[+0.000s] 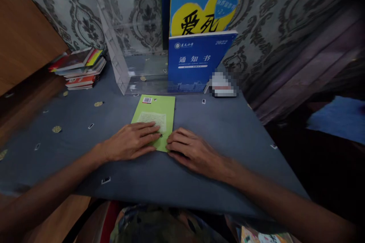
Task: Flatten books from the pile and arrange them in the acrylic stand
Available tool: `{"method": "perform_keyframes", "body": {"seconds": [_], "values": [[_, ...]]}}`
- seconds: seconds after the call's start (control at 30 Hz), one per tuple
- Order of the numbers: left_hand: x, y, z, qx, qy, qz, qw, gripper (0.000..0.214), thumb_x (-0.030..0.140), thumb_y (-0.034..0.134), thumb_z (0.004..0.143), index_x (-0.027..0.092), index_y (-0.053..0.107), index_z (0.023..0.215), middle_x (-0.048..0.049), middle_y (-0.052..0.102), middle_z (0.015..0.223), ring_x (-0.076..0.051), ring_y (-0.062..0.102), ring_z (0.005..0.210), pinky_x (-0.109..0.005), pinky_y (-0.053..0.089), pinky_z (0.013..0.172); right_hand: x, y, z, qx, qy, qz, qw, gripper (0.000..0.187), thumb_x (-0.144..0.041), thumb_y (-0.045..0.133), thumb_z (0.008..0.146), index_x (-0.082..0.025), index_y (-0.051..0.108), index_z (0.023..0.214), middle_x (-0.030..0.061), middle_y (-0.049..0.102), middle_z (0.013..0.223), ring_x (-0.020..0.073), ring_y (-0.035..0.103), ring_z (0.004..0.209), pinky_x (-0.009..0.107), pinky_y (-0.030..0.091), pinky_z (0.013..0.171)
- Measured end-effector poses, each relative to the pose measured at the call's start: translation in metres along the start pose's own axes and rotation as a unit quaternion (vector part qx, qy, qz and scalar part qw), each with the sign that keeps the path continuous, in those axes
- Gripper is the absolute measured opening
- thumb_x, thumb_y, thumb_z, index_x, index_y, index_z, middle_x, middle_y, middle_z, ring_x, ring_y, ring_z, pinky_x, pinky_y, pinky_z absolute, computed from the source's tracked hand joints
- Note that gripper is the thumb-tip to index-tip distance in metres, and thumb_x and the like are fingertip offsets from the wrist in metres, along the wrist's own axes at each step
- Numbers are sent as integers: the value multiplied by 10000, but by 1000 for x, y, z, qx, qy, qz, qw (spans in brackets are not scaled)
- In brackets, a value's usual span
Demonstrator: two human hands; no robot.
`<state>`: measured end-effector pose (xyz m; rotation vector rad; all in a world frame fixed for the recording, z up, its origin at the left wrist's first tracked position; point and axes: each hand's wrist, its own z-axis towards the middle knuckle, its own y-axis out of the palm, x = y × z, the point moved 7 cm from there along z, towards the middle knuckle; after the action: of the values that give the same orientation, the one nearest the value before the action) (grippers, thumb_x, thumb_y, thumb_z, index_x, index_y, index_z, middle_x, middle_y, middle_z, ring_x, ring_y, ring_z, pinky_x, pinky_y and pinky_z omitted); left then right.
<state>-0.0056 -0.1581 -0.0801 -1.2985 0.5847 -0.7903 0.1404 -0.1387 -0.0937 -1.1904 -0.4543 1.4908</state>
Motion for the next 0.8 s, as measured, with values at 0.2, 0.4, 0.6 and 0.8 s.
{"method": "perform_keyframes", "body": {"seconds": [0.2, 0.4, 0.6, 0.8], "values": [[-34, 2, 16, 44, -173, 69, 981, 328, 334, 462, 1010, 126, 631, 1199, -164, 669, 1275, -285, 634, 1201, -444, 572, 943, -3, -1, 1, 9, -6, 14, 1000, 140, -179, 520, 995, -156, 649, 947, 83, 659, 932, 201, 557, 923, 350, 526, 839], [-60, 18, 39, 1, -285, 131, 950, 330, 350, 472, 992, 117, 574, 1202, -202, 626, 1279, -341, 589, 1221, -485, 530, 943, -12, 6, 1, -6, 3, -49, 999, 174, -145, 498, 992, -136, 641, 894, 91, 653, 920, 215, 541, 923, 345, 543, 819], [-66, 16, 66, -54, -254, 125, 958, 441, 492, 492, 981, 108, 576, 1182, -187, 658, 1177, -329, 613, 1144, -438, 507, 914, -33, 26, 16, -48, -16, -73, 996, 102, -131, 536, 962, -129, 638, 967, 103, 653, 991, 235, 541, 988, 341, 563, 784], [-50, 12, 89, -154, -226, 104, 956, 464, 520, 534, 955, 86, 601, 1105, -189, 660, 1125, -326, 629, 1073, -411, 507, 879, -53, 62, 49, -76, -56, -89, 992, 194, -165, 553, 944, -75, 627, 1099, 148, 640, 1066, 277, 534, 1041, 331, 555, 625]]}}
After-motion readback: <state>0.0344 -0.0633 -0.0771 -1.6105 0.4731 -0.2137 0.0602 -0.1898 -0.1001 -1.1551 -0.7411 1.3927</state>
